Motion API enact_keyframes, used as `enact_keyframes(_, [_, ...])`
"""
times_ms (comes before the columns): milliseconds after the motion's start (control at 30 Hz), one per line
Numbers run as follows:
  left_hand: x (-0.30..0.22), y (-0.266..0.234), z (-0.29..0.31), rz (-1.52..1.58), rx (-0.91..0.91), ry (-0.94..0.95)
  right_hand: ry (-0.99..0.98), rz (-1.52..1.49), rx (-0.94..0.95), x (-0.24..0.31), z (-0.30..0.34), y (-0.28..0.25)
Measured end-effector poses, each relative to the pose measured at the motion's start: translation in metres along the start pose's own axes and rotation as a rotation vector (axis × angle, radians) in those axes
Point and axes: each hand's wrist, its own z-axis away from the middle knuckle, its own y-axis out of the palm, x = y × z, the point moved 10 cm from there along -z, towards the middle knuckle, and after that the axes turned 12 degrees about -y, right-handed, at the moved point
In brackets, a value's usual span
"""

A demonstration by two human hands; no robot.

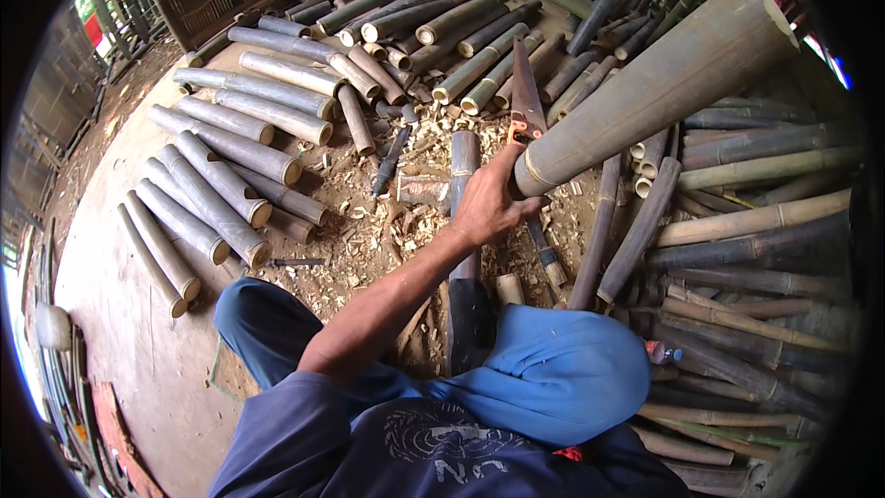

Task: The person uses a knife to carve and shape a hole in a bamboo pole while sitting on a large pile of bamboo, then handles and compares several other poles, and later uses a saw on a bamboo piece.

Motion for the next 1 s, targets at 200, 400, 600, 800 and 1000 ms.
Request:
enact_keyframes(200, [-0.025, -0.08, -0.079, -0.11, -0.306, -0.125, -0.147, 0.207, -0.211, -0.016, -0.133, -0.03])
enact_keyframes(400, [0.18, -0.159, -0.013, -0.627, -0.228, -0.834, -0.148, 0.239, -0.019, -0.02, -0.172, -0.005])
enact_keyframes(600, [0.276, -0.176, 0.083, -0.925, -0.371, -0.97, 0.026, -0.798, -0.104, -0.033, -0.164, 0.014])
enact_keyframes(800, [0.08, 0.049, 0.002, -0.331, 0.316, 0.016, -0.147, -0.972, 0.329, 0.124, -0.098, -0.003])
enact_keyframes(1000, [0.14, 0.176, 0.024, -0.661, 1.132, -0.181, 0.216, -0.002, 0.583, 0.048, -0.138, 0.047])
